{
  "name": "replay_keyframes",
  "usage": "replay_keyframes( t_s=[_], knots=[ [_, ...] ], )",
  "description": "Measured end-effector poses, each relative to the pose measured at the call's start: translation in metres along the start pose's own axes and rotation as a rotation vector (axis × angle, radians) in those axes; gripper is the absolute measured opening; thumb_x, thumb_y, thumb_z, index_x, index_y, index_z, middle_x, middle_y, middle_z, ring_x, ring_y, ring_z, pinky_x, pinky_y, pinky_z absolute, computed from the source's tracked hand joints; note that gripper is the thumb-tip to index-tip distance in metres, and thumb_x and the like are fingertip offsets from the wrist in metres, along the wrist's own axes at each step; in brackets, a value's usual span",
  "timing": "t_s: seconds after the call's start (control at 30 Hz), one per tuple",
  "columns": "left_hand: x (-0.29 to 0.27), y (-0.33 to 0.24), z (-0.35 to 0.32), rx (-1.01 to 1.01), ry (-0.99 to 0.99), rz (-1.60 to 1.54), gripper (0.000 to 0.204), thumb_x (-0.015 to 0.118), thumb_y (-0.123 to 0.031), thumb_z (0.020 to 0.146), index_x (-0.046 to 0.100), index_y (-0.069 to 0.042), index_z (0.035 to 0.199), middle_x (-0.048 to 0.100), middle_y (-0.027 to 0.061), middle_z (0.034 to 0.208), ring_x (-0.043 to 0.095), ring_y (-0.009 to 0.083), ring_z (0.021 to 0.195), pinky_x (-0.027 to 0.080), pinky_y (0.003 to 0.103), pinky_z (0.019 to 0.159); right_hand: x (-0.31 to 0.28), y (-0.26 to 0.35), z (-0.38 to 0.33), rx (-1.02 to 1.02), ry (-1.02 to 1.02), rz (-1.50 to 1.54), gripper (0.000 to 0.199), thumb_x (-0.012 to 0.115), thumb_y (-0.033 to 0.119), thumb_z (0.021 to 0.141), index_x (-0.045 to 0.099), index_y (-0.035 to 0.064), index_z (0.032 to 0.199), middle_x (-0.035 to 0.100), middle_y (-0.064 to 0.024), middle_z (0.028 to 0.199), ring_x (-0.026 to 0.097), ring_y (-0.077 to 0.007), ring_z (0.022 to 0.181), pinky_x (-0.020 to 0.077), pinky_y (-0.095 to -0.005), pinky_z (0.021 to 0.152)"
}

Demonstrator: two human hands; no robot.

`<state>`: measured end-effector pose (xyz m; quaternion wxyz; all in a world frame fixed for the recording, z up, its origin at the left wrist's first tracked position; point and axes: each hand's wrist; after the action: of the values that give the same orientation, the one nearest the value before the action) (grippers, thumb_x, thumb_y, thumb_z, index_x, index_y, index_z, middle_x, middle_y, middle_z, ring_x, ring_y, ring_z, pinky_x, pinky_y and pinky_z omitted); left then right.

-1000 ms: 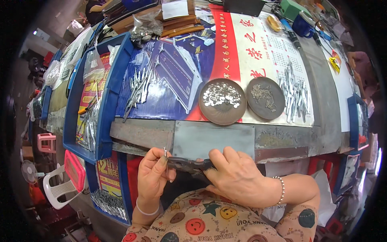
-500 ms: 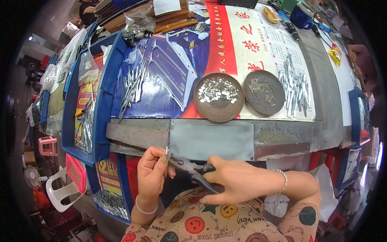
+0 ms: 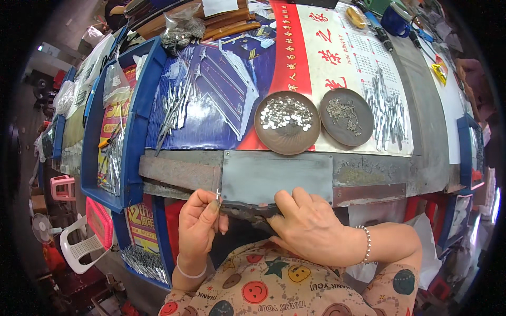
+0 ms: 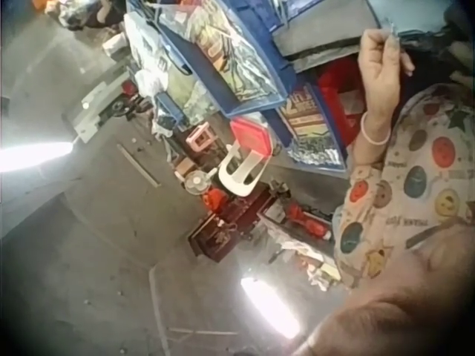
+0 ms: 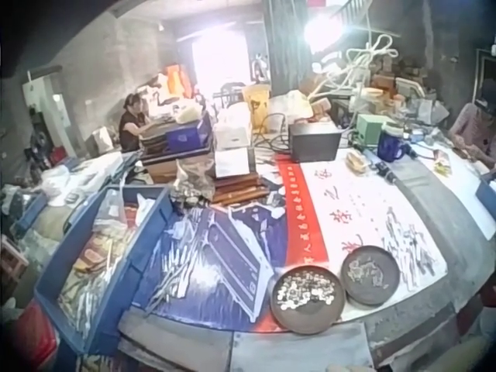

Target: Assembling small metal components using pliers at a workbench in a manufacturing setting.

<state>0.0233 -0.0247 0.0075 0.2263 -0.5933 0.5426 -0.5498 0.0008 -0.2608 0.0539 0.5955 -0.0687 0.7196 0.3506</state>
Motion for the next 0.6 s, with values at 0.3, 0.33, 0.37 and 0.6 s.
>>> replay_keyframes(
  t_s=[0.3, 0.33, 0.37, 0.6],
  knots=[
    [0.001, 0.000, -0.001, -0.013, 0.004, 0.026, 0.009, 0.054, -0.009, 0.099, 0.052, 0.000, 0.100, 0.058, 0.0038, 0.074, 0.058, 0.0095, 0.064, 0.047, 0.022, 0.058, 0.007, 0.002, -0.004, -0.016, -0.044, -0.176, 0.017, 0.073, 0.022, 0.064, 0.063, 0.0088, 0.069, 0.042, -0.0073, 0.083, 0.048, -0.0217, 0.074, 0.0396, -0.0296, 0.055],
    [0.002, 0.001, -0.001, -0.016, 0.007, 0.025, 0.009, 0.054, -0.009, 0.099, 0.053, 0.000, 0.100, 0.059, 0.0037, 0.074, 0.058, 0.0094, 0.064, 0.047, 0.022, 0.058, 0.004, 0.004, -0.004, -0.016, -0.043, -0.177, 0.017, 0.073, 0.022, 0.064, 0.063, 0.0088, 0.069, 0.042, -0.0073, 0.083, 0.048, -0.0217, 0.074, 0.0396, -0.0296, 0.055],
    [0.002, 0.001, -0.001, -0.020, 0.012, 0.022, 0.009, 0.054, -0.009, 0.100, 0.053, 0.000, 0.100, 0.059, 0.0036, 0.074, 0.058, 0.0093, 0.064, 0.047, 0.022, 0.058, -0.002, 0.006, -0.005, 0.016, 0.054, -0.157, 0.022, 0.075, 0.026, 0.067, 0.065, 0.0079, 0.075, 0.043, -0.0094, 0.087, 0.048, -0.0237, 0.078, 0.0415, -0.0324, 0.057],
    [0.001, 0.002, -0.001, 0.031, -0.028, 0.118, 0.010, 0.055, -0.010, 0.100, 0.055, -0.001, 0.098, 0.060, 0.0027, 0.073, 0.057, 0.0068, 0.063, 0.048, 0.020, 0.058, -0.008, 0.004, 0.008, 0.061, 0.116, 0.225, 0.018, 0.070, 0.022, 0.074, 0.064, 0.0048, 0.073, 0.044, -0.0131, 0.081, 0.055, -0.0305, 0.073, 0.0472, -0.0426, 0.054]
  ],
)
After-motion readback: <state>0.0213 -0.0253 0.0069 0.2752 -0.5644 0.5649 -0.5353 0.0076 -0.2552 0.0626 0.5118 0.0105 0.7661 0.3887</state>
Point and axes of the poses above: each hand's wrist, its own z-axis towards the middle knuckle, its own x-axis out of the palm, y = z × x
